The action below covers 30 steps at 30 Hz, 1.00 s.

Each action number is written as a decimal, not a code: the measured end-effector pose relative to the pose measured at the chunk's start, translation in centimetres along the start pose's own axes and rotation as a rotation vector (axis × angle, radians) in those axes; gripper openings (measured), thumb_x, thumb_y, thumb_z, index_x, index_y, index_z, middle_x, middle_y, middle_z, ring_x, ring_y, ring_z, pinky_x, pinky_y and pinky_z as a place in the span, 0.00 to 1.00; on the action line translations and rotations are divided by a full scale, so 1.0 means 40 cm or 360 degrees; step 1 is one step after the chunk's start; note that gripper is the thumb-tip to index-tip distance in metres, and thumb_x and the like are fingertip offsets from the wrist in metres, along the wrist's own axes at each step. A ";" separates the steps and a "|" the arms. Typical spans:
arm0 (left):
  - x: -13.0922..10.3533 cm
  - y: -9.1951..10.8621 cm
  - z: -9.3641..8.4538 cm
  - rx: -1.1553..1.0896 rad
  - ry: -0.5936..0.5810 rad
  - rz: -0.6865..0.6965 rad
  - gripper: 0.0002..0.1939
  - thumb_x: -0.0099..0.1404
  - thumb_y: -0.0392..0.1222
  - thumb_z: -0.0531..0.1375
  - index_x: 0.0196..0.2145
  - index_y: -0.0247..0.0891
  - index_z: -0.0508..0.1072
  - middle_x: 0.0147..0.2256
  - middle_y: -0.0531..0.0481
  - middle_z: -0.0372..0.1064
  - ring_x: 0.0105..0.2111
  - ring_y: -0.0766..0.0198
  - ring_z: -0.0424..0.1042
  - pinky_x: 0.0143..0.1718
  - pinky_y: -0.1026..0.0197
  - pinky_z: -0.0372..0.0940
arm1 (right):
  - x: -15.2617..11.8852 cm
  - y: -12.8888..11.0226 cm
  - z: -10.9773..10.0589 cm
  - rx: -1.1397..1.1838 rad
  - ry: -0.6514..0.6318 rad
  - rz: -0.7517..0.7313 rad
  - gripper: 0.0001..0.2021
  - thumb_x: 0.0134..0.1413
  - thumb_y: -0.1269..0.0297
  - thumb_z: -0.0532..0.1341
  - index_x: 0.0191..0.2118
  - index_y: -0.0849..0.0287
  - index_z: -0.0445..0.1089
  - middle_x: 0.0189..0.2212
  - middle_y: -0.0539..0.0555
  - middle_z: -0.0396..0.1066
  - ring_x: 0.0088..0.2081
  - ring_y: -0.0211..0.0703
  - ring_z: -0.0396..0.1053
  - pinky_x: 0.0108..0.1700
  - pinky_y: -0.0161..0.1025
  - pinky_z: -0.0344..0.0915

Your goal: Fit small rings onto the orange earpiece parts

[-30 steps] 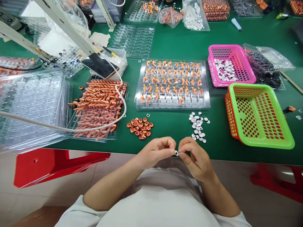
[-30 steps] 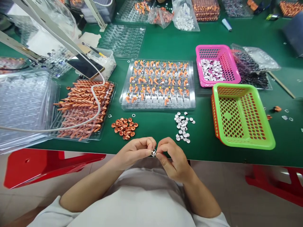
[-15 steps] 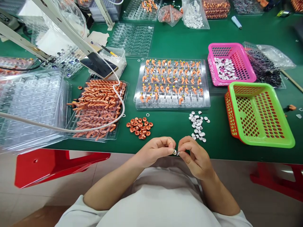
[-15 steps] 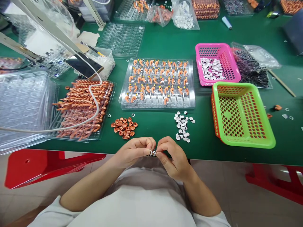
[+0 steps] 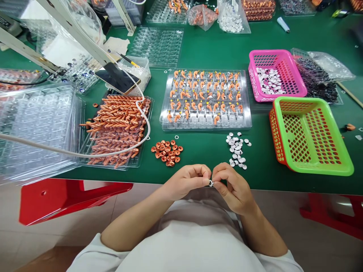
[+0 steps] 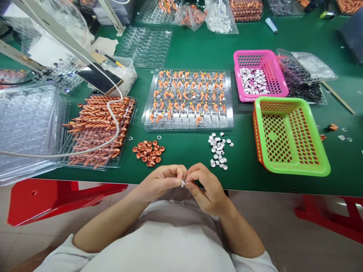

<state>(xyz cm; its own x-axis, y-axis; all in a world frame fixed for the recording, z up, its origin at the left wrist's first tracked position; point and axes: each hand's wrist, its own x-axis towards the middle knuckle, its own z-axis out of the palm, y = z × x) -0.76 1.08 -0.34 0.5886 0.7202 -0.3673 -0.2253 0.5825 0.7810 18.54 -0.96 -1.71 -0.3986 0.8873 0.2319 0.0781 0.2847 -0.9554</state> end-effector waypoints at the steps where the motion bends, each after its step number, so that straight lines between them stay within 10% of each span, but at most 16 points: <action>1: 0.000 0.000 0.001 -0.0003 0.0001 -0.0002 0.15 0.57 0.47 0.66 0.26 0.35 0.66 0.30 0.51 0.60 0.31 0.66 0.57 0.34 0.62 0.53 | 0.000 0.000 0.000 0.0008 -0.0001 0.0000 0.04 0.63 0.70 0.57 0.40 0.55 0.66 0.36 0.54 0.66 0.38 0.43 0.66 0.38 0.41 0.66; 16: -0.016 -0.003 0.018 0.0463 0.0248 0.0184 0.06 0.63 0.40 0.61 0.32 0.36 0.66 0.32 0.52 0.62 0.31 0.67 0.60 0.32 0.64 0.58 | -0.001 -0.001 0.006 -0.0144 0.0052 -0.0039 0.07 0.61 0.76 0.57 0.40 0.56 0.65 0.36 0.53 0.65 0.38 0.40 0.65 0.36 0.37 0.62; 22: -0.027 -0.014 0.036 0.1113 0.0656 0.0789 0.02 0.65 0.34 0.60 0.35 0.36 0.73 0.32 0.48 0.72 0.34 0.63 0.69 0.37 0.61 0.65 | -0.001 0.003 0.020 -0.0300 0.0223 -0.0094 0.09 0.60 0.78 0.57 0.41 0.57 0.64 0.36 0.53 0.66 0.39 0.41 0.66 0.39 0.40 0.64; 30: -0.023 -0.038 0.053 0.1220 0.0492 0.1309 0.17 0.65 0.28 0.60 0.50 0.36 0.74 0.39 0.42 0.77 0.40 0.60 0.74 0.42 0.56 0.71 | 0.000 0.006 0.044 -0.0689 0.0548 -0.0309 0.12 0.57 0.80 0.58 0.44 0.57 0.64 0.36 0.55 0.66 0.38 0.43 0.66 0.37 0.42 0.67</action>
<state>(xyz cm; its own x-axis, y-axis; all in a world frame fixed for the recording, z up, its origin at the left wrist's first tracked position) 0.68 -1.27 -0.11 0.2449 0.8975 0.3669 0.1394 -0.4070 0.9027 16.95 -1.53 -2.25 -0.1287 0.8504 0.5101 0.4285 0.5116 -0.7447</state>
